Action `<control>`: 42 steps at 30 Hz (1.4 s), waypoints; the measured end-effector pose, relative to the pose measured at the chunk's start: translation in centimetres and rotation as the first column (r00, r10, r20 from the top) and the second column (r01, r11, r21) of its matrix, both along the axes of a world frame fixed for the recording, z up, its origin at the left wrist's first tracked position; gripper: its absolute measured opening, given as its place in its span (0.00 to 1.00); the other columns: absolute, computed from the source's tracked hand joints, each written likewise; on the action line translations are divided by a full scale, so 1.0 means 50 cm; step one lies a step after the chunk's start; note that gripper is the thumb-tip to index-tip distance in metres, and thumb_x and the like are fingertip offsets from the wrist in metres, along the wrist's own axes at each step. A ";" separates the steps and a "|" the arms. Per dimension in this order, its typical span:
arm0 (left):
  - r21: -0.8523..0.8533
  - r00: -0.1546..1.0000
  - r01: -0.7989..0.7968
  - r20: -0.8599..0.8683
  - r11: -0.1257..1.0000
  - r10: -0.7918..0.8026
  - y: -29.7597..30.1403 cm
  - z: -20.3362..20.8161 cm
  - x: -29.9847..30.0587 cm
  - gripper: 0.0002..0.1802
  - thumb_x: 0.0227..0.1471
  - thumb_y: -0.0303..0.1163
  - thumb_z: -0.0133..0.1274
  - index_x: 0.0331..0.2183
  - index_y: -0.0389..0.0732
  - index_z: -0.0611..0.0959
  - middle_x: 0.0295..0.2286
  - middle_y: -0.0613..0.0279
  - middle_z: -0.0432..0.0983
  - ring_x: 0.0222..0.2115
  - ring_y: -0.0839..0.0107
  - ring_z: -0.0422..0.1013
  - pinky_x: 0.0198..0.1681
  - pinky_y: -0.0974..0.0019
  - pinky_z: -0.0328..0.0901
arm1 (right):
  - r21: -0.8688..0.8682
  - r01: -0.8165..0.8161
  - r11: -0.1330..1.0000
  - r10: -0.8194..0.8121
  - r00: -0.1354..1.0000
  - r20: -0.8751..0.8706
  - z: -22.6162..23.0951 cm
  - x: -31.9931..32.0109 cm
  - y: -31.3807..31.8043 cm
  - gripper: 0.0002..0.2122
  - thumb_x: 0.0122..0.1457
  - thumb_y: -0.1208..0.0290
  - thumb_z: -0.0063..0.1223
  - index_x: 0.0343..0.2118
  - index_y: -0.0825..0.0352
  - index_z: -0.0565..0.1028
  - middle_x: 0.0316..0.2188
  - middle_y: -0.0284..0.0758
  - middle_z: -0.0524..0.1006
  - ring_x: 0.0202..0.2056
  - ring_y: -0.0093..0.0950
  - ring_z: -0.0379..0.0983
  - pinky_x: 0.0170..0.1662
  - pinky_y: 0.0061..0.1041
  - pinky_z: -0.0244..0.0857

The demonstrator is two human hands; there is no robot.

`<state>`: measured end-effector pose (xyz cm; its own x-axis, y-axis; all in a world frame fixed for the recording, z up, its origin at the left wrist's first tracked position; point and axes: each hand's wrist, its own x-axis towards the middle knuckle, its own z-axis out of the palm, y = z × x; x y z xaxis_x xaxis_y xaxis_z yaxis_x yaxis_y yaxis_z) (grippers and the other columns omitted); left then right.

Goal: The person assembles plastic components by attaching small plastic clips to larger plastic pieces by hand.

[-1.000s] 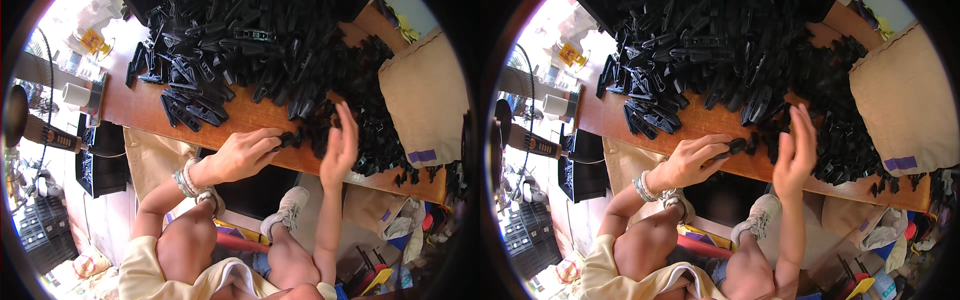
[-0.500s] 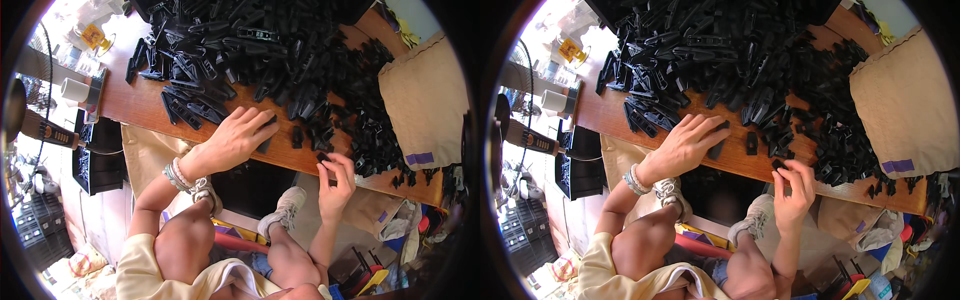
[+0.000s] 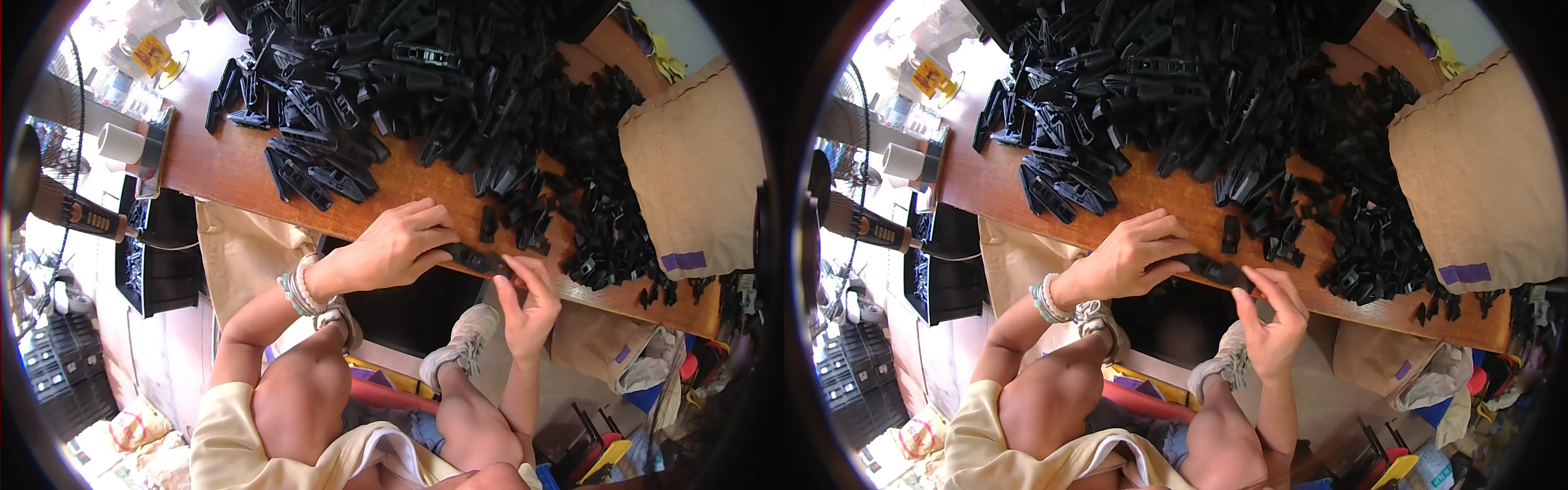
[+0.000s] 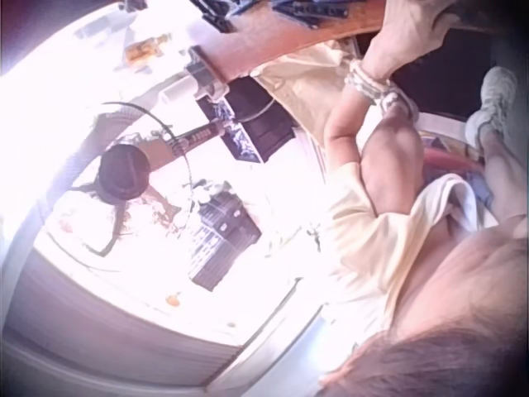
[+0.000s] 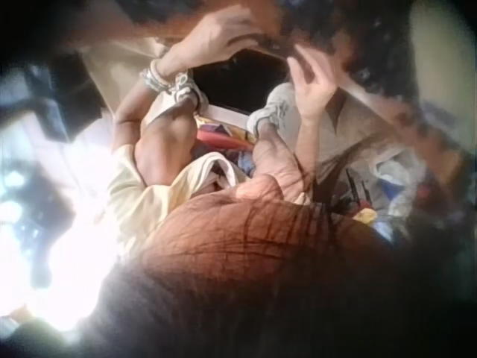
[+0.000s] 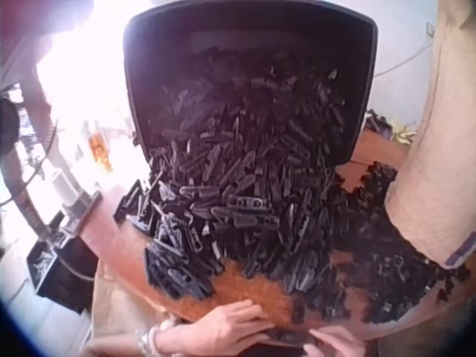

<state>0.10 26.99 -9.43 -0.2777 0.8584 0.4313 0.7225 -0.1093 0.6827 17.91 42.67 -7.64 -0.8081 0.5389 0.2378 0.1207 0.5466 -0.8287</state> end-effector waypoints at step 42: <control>0.029 0.975 -0.061 -0.212 0.998 0.066 0.013 0.016 0.022 0.17 0.39 0.24 0.63 0.35 0.33 0.79 0.40 0.50 0.73 0.37 0.56 0.72 0.40 0.57 0.69 | 0.186 0.095 0.978 -0.093 0.995 -0.020 -0.027 0.004 0.016 0.13 0.51 0.85 0.59 0.41 0.70 0.77 0.37 0.38 0.75 0.36 0.30 0.72 0.38 0.24 0.67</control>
<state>1.21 27.63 -8.64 -0.2312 0.8317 0.5048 0.8568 -0.0718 0.5107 18.09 43.48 -9.01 -0.7527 0.5575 0.3502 0.1698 0.6783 -0.7149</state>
